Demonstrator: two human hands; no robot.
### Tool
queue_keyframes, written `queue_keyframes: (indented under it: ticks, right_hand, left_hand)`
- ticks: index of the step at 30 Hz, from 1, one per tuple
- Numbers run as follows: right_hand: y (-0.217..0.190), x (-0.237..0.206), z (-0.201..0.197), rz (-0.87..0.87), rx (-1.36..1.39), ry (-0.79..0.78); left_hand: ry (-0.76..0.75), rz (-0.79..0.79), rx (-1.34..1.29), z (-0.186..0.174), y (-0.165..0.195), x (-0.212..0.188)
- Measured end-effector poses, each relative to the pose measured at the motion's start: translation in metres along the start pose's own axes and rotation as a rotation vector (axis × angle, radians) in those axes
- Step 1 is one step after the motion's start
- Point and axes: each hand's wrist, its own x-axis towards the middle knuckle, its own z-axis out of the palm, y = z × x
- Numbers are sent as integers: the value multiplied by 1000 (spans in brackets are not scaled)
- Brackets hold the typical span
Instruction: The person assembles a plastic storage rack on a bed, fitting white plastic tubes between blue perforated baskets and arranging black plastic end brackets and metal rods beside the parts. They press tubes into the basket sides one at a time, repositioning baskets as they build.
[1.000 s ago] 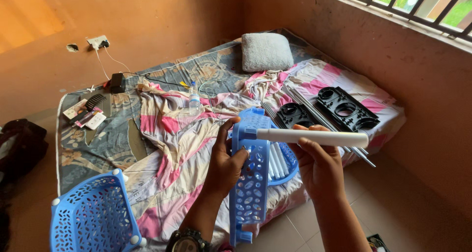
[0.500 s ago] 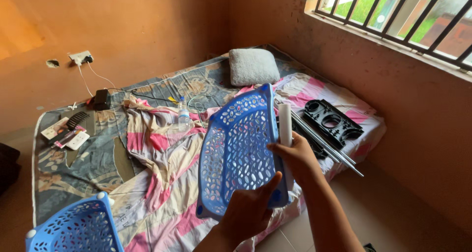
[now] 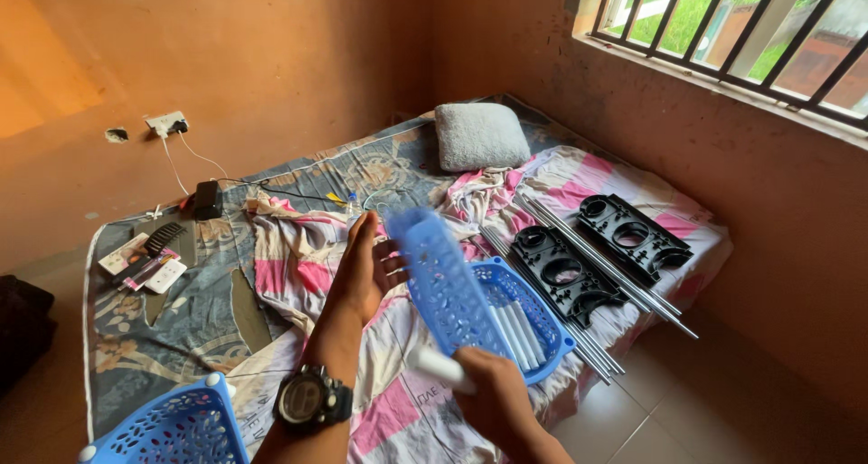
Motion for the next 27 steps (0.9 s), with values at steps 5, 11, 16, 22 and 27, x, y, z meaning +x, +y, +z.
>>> queue_keyframes:
  ticks: [5, 11, 16, 22, 27]
  right_hand:
    - [4, 8, 0, -103, -37, -424]
    - [41, 35, -27, 8, 1093, 558]
    - [64, 78, -55, 738, 1640, 680]
    - [39, 97, -4, 654, 1796, 406]
    - [13, 98, 4, 394, 1364, 593]
  left_hand:
    - [129, 131, 147, -1, 3, 11]
    - [123, 444, 148, -14, -24, -1]
    - [10, 494, 297, -2, -32, -21]
    - [-146, 334, 239, 14, -18, -23]
    - [-181, 204, 240, 11, -16, -10]
